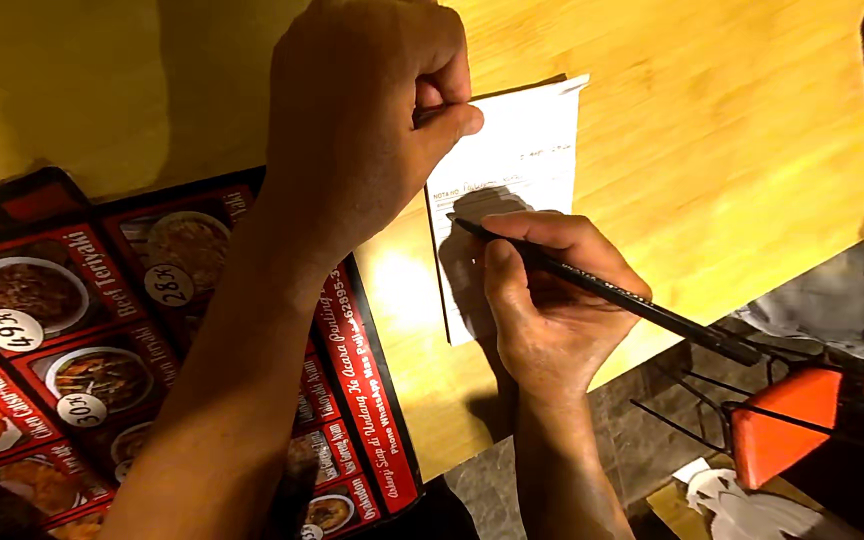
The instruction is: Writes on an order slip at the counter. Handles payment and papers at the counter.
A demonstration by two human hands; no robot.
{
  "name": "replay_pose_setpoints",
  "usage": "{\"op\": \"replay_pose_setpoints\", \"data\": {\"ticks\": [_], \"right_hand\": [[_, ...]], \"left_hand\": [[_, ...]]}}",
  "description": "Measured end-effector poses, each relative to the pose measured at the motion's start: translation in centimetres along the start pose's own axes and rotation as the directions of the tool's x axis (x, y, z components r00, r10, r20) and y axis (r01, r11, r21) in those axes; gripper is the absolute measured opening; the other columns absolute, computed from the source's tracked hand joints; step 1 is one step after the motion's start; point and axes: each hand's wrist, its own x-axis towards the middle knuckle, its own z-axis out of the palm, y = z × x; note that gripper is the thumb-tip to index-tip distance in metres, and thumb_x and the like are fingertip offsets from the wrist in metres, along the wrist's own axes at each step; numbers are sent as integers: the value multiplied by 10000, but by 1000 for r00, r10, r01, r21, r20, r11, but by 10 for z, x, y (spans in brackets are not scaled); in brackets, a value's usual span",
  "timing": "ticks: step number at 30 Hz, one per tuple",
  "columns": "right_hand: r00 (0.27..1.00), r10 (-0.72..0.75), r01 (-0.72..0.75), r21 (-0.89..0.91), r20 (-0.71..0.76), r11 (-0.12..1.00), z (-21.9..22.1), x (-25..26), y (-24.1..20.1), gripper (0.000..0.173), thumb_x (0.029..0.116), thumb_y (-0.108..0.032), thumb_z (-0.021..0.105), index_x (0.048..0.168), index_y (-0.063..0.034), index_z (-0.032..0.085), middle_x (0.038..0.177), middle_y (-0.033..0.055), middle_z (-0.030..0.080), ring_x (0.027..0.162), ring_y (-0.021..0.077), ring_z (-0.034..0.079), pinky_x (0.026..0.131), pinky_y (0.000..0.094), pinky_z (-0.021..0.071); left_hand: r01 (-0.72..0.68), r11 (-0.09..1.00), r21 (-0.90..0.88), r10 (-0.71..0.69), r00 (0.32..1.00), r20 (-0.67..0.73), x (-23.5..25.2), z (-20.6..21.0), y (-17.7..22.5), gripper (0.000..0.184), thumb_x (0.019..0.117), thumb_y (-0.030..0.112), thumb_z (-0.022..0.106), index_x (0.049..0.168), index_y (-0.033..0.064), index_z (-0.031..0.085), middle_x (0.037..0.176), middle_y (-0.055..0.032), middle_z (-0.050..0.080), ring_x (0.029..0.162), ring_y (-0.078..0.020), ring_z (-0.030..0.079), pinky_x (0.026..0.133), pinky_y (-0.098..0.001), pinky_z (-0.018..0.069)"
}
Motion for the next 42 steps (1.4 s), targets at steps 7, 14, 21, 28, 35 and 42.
{"op": "replay_pose_setpoints", "data": {"ticks": [7, 14, 21, 28, 35, 42], "right_hand": [[1000, 4, -4, -4, 8, 1000, 1, 0, 0, 136, 900, 32, 661, 1028, 43, 706, 946, 37, 711, 790, 44, 672, 695, 187, 590], [1000, -17, 17, -1, 3, 1000, 2, 0, 3, 143, 892, 32, 669, 1029, 49, 703, 966, 71, 720, 850, 98, 701, 757, 247, 617], [998, -67, 64, -114, -18, 991, 4, -2, 3, 143, 856, 13, 707, 994, 44, 732, 938, 82, 727, 877, 119, 698, 777, 261, 609], [984, -179, 178, -220, 15, 959, 4, -6, 5, 124, 874, -16, 710, 978, 35, 752, 962, 111, 724, 926, 154, 691, 795, 266, 595], [981, -192, 191, -237, 17, 953, 4, -7, 5, 131, 878, -31, 714, 980, 37, 758, 949, 113, 724, 916, 152, 688, 787, 259, 588], [981, -193, 192, -258, 21, 947, 4, -7, 4, 134, 875, -24, 712, 984, 35, 761, 964, 117, 730, 930, 153, 693, 797, 256, 587]], "left_hand": [[2, 1000, 2, -2, 1000, -2, 0, 1, 0, 179, 957, 349, 682, 902, 183, 722, 851, 79, 636, 772, -1, 520, 695, -210, 383], [-30, 999, 18, 30, 1000, 2, 1, 0, -1, 194, 957, 344, 683, 914, 158, 720, 878, 44, 619, 793, -40, 511, 718, -239, 384], [-56, 998, 11, 56, 998, -7, 1, -3, 1, 215, 973, 325, 676, 911, 128, 732, 875, 17, 627, 763, -28, 510, 691, -219, 379], [-29, 1000, 5, 29, 1000, -6, 0, -1, 0, 221, 978, 341, 658, 922, 144, 742, 863, 35, 627, 740, -18, 494, 677, -224, 366], [-29, 999, 21, 29, 1000, 2, 0, -2, 1, 226, 976, 333, 658, 917, 131, 739, 867, 9, 636, 769, -54, 526, 704, -257, 389], [-42, 999, 35, 42, 999, -9, 1, 0, 1, 223, 968, 339, 667, 883, 140, 722, 856, 25, 617, 745, -46, 497, 694, -255, 376]]}}
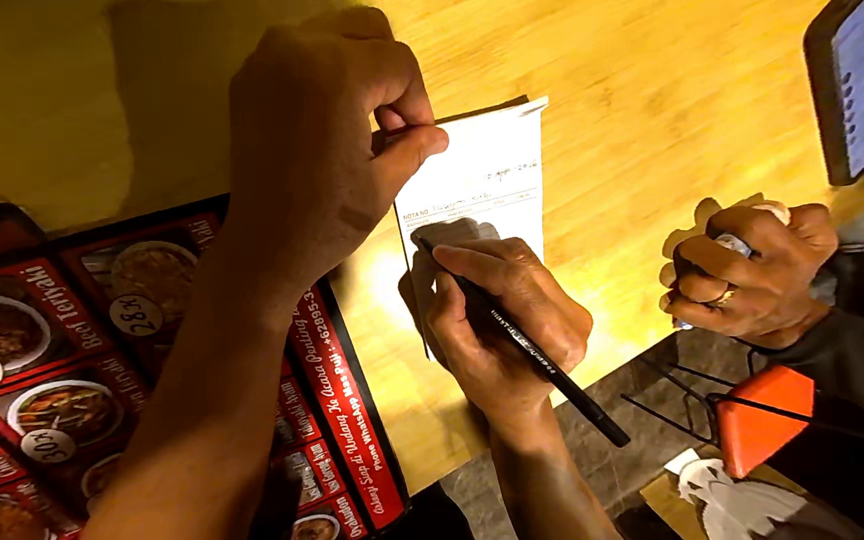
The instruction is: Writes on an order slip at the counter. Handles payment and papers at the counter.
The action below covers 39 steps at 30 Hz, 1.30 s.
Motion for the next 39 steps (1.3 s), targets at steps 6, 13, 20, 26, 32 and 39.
{"op": "replay_pose_setpoints", "data": {"ticks": [6, 13, 20, 26, 32, 39], "right_hand": [[1000, 6, -6, 0, 6, 1000, 0, 0, 0, 142, 875, -23, 708, 992, 40, 757, 962, 122, 727, 923, 151, 694, 793, 254, 587], [990, 128, -114, 220, -51, 969, -9, 2, -1, 124, 899, -24, 708, 1019, 1, 721, 943, 53, 718, 825, 103, 690, 696, 241, 603], [974, 225, -216, 252, -5, 943, -23, 17, 7, 129, 890, 18, 651, 1005, -28, 689, 903, -35, 708, 758, 11, 663, 660, 169, 577], [971, 236, -221, 239, -34, 945, -17, 14, 11, 121, 894, 28, 651, 1006, 1, 688, 918, -3, 712, 758, 27, 670, 663, 180, 589], [972, 235, -225, 231, -16, 947, -16, 14, 12, 128, 892, 31, 660, 1016, 28, 693, 930, 21, 710, 767, 40, 674, 674, 191, 597], [971, 239, -227, 236, -26, 945, -15, 14, 12, 133, 870, 42, 667, 999, 27, 695, 928, 28, 712, 767, 53, 681, 671, 206, 604]], "left_hand": [[8, 1000, -12, -8, 1000, 5, 0, 0, 0, 206, 964, 338, 672, 887, 154, 722, 853, 40, 599, 753, -41, 491, 688, -244, 369], [0, 1000, 8, 0, 1000, 16, 0, 0, 1, 222, 960, 349, 677, 902, 138, 720, 855, 29, 598, 752, -57, 480, 699, -261, 364], [10, 1000, 19, -10, 1000, 7, -1, 0, 1, 221, 956, 356, 684, 910, 144, 724, 872, 25, 615, 771, -51, 499, 711, -260, 375], [17, 1000, 6, -17, 1000, 11, -1, 0, 2, 214, 955, 344, 683, 918, 139, 733, 871, 21, 620, 747, -53, 493, 694, -257, 373], [21, 1000, 10, -21, 1000, 3, -1, 0, 2, 207, 954, 344, 688, 913, 146, 728, 870, 29, 612, 761, -44, 500, 698, -250, 374], [20, 1000, 18, -20, 1000, 12, -1, 0, 2, 216, 954, 353, 685, 925, 143, 731, 880, 23, 622, 770, -47, 504, 705, -255, 376]]}}
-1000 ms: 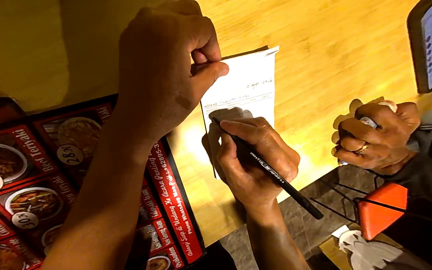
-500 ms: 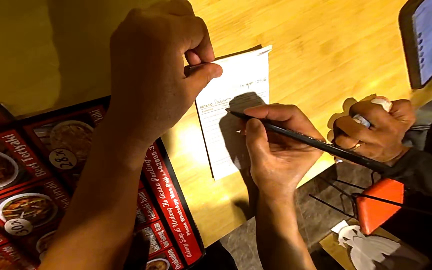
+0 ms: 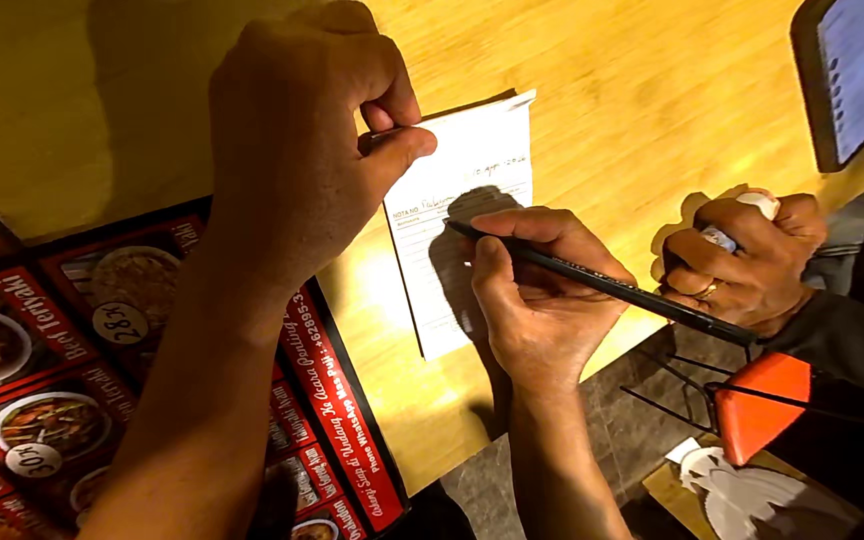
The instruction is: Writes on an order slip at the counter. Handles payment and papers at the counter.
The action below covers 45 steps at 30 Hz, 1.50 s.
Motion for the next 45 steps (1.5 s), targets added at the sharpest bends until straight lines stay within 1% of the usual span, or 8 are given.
{"op": "replay_pose_setpoints", "data": {"ticks": [6, 8, 21, 24, 31, 36, 42, 45], "right_hand": [[1000, -2, 2, -4, -8, 1000, 0, 0, 0, 126, 873, 38, 661, 995, 27, 695, 918, 28, 706, 753, 43, 668, 660, 191, 591], [1000, -3, 3, 1, -20, 1000, 0, 0, 1, 127, 876, 37, 663, 998, 26, 694, 925, 24, 706, 763, 45, 672, 670, 197, 598], [999, 11, -12, -8, -38, 1000, -2, 0, 0, 114, 879, 31, 661, 988, 19, 690, 912, 17, 701, 743, 39, 666, 654, 196, 596], [999, 14, -14, 1, -44, 1000, -2, 1, 0, 113, 876, 36, 656, 981, 16, 693, 908, 16, 703, 739, 37, 664, 648, 191, 593], [997, -3, 2, -11, -73, 1000, -1, 1, 0, 119, 879, 38, 660, 993, 16, 687, 900, 13, 699, 735, 36, 668, 651, 188, 595], [997, 18, -18, 1, -77, 1000, 0, 1, -1, 124, 874, 47, 657, 990, 14, 686, 884, 8, 698, 732, 40, 669, 644, 188, 594], [998, 17, -19, -23, -68, 1000, -1, 1, -1, 102, 868, 35, 661, 963, 7, 683, 878, 5, 690, 725, 35, 663, 634, 186, 591], [997, 22, -23, -19, -77, 1000, 0, 0, -1, 112, 863, 36, 663, 970, 8, 683, 875, 2, 689, 715, 29, 660, 627, 180, 588]], "left_hand": [[1, 1000, 0, -1, 1000, 8, 0, 0, 0, 232, 960, 357, 677, 908, 136, 723, 888, 9, 636, 776, -67, 511, 724, -286, 379], [5, 1000, 5, -5, 1000, 6, 0, 0, 1, 220, 957, 349, 678, 896, 141, 721, 898, 11, 657, 779, -61, 535, 720, -279, 392], [0, 1000, 4, 0, 1000, 6, 1, 0, 0, 235, 957, 356, 682, 884, 136, 719, 885, 13, 650, 754, -50, 507, 693, -266, 376], [16, 1000, 2, -16, 1000, 9, 0, 0, 1, 225, 956, 359, 679, 888, 149, 725, 916, 12, 675, 795, -53, 551, 731, -278, 400], [15, 1000, -11, -15, 1000, 13, 1, -1, 2, 226, 956, 348, 679, 900, 135, 732, 939, -10, 686, 808, -62, 565, 741, -285, 411], [23, 1000, -14, -23, 1000, 9, 0, -1, 1, 224, 954, 353, 681, 881, 145, 721, 934, 4, 691, 824, -45, 575, 749, -274, 414], [12, 1000, -2, -12, 1000, 6, 0, 0, 0, 243, 960, 362, 677, 883, 136, 722, 918, -12, 679, 796, -66, 551, 734, -292, 398], [13, 1000, -4, -13, 1000, 4, 0, -1, 0, 231, 960, 356, 677, 896, 141, 733, 924, -5, 681, 772, -49, 533, 716, -272, 391]]}}
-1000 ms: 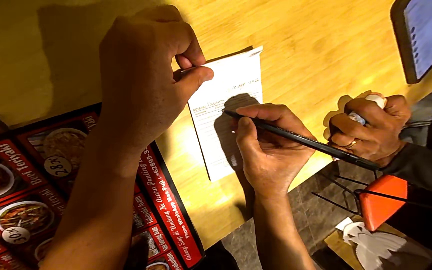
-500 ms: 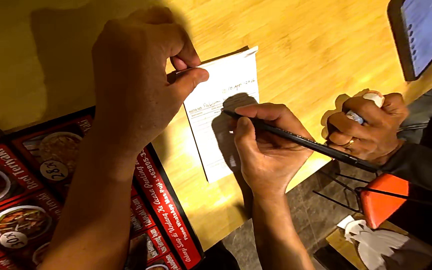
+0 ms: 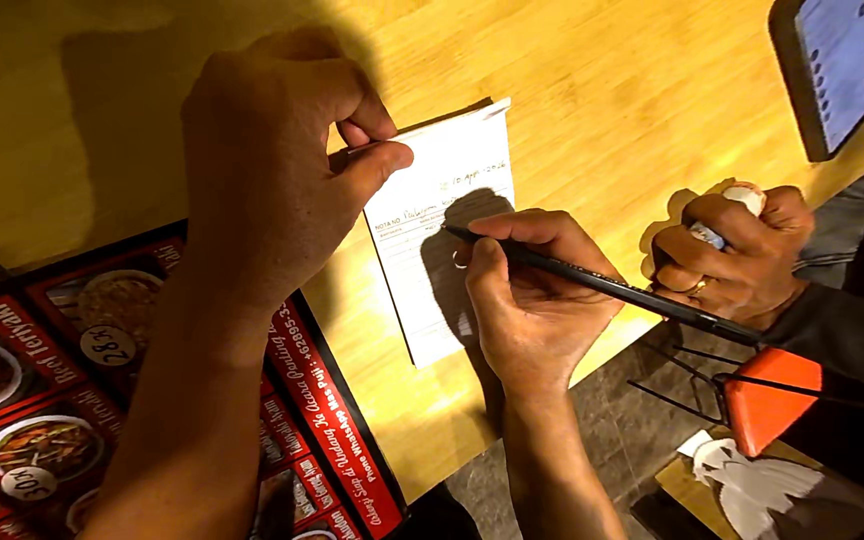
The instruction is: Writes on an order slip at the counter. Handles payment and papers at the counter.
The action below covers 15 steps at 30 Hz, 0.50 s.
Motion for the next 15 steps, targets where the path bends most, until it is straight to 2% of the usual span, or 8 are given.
{"op": "replay_pose_setpoints", "data": {"ticks": [9, 11, 15], "right_hand": [[1000, 21, -20, 44, -14, 999, -1, 2, -1, 138, 856, 63, 647, 967, -10, 683, 883, -20, 690, 721, 13, 650, 625, 164, 574], [1000, 15, -14, 58, -18, 998, -2, 1, 0, 141, 876, 59, 641, 986, -16, 689, 901, -20, 701, 738, 24, 663, 639, 178, 588], [999, -47, 46, 55, 22, 997, -6, 0, -5, 116, 902, 15, 663, 1008, -23, 691, 928, -24, 697, 769, 26, 666, 665, 184, 591]], "left_hand": [[8, 1000, -11, -8, 1000, 6, -1, 0, 0, 225, 957, 352, 681, 904, 140, 738, 894, 14, 674, 738, -29, 514, 692, -259, 381], [19, 1000, -2, -19, 1000, 1, -1, 0, 0, 226, 954, 366, 687, 897, 152, 729, 877, 28, 674, 728, -23, 512, 691, -257, 383], [24, 1000, -13, -23, 1000, 11, 0, 0, 2, 219, 950, 351, 687, 897, 143, 732, 898, 10, 674, 797, -53, 561, 740, -282, 409]]}}
